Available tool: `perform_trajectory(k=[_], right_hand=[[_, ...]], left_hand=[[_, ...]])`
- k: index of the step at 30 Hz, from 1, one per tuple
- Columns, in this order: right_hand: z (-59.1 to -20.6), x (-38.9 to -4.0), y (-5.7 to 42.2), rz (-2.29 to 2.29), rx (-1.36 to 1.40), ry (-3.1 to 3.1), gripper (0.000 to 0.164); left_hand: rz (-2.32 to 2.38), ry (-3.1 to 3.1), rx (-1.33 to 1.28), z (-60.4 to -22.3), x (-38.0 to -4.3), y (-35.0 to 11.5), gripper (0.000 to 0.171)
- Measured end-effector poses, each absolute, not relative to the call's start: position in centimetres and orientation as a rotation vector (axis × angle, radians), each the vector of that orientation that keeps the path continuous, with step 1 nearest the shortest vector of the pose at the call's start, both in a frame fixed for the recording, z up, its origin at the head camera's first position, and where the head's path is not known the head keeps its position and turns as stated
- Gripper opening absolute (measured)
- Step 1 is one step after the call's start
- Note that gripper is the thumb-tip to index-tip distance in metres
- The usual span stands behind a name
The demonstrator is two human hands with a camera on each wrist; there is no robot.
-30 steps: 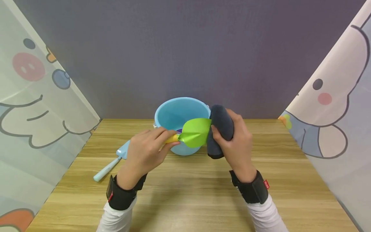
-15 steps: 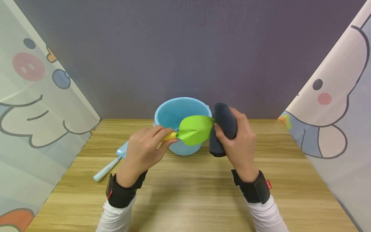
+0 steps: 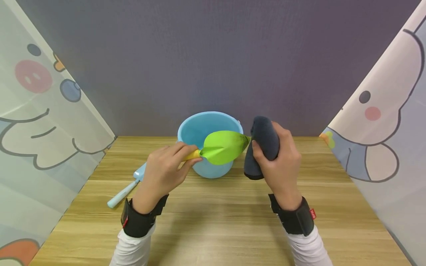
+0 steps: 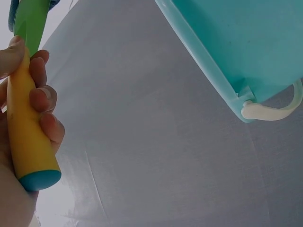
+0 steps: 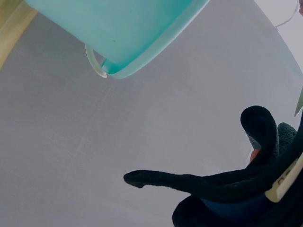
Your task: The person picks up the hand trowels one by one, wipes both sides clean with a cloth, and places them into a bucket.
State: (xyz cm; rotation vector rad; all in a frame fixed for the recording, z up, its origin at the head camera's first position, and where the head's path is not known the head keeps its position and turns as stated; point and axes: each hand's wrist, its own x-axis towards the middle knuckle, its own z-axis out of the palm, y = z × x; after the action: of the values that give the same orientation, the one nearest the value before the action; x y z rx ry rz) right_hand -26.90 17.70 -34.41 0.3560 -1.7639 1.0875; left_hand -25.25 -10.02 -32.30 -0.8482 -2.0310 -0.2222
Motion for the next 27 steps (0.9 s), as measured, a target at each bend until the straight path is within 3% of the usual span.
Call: perform_trajectory(k=[16,22,27], right_hand=[[-34.0,-26.5,17.3,1.156,0.514,-1.663,0.068],[-34.2,-25.2,16.5,1.353,0.627,-1.674,0.049],[-34.4,-24.2,15.6,1.463,0.676,-1.759,0.05]], left_hand=[[-0.226,-2.077,-0.81,-32.4,-25.5,-10.3,0.026],[-0.223,-2.086,-0.804,-32.3,-25.5,-10.3,0.025],[-0.205,-2.086,-0.845,-32.5,-25.6,-9.9,0.024]])
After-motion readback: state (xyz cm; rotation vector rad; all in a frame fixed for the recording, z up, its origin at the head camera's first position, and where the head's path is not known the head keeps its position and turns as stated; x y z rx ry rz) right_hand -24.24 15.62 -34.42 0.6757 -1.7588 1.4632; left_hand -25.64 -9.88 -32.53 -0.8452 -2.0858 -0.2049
